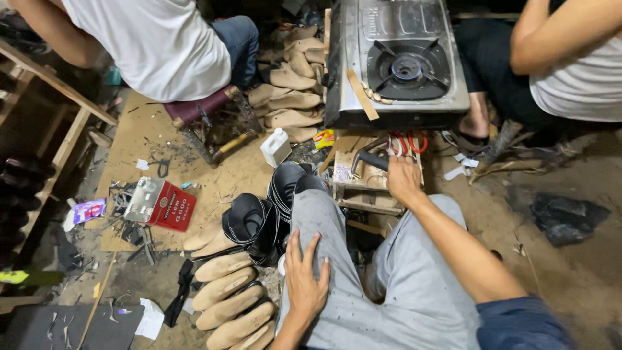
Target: The person sits on a low stool and trims excess material from the edge of a black shoe upper with a curved blade, then heats the shoe over a gas burner. They then pull the wooden last out of the shoe, set it aside, and press the shoe to shape it.
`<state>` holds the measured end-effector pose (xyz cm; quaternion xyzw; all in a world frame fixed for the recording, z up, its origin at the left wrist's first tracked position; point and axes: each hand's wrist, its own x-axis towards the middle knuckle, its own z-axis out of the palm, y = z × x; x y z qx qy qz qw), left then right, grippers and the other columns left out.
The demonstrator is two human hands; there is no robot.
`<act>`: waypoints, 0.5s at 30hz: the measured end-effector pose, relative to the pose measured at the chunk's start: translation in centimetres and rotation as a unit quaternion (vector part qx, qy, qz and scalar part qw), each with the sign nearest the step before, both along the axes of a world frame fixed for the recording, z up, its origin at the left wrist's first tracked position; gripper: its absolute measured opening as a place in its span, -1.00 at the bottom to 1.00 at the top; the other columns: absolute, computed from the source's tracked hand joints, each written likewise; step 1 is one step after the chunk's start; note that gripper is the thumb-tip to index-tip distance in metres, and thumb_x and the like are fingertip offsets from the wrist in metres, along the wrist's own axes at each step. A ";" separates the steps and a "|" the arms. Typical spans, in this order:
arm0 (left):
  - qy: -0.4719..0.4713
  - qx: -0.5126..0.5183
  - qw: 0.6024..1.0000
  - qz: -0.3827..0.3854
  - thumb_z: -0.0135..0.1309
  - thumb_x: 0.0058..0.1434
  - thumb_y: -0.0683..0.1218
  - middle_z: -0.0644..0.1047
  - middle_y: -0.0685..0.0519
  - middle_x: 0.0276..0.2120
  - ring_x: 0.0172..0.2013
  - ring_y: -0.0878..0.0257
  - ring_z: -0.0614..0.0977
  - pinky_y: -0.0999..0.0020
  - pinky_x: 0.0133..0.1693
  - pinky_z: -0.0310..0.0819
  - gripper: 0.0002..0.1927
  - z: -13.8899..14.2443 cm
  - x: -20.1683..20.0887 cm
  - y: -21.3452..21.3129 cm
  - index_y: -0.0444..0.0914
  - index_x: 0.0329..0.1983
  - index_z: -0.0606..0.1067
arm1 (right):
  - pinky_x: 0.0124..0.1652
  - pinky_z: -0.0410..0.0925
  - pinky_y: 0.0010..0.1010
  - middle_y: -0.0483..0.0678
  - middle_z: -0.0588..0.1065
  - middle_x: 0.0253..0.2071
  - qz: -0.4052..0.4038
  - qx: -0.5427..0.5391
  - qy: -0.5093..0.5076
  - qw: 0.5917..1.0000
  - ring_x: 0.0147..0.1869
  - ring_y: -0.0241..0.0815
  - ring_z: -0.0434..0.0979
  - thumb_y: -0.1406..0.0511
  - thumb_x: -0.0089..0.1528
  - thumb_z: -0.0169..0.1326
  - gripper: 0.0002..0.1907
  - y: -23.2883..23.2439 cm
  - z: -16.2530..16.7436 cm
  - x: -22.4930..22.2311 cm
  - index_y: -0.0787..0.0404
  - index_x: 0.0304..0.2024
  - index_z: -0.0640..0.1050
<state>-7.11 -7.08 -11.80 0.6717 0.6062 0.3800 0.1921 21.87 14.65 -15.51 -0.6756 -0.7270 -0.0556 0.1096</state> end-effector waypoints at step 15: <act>-0.016 0.004 0.999 0.044 0.17 0.12 -0.11 0.19 -0.29 0.39 0.34 -0.26 0.25 -0.05 0.29 0.11 -0.42 0.1 -2.3 -0.1 -0.17 0.26 0.44 | 0.14 0.28 0.17 0.29 0.42 0.18 -0.116 -0.164 0.069 0.977 0.31 0.27 0.34 0.37 0.28 -0.02 -0.58 3.6 -2.8 -3.6 0.36 0.20 0.40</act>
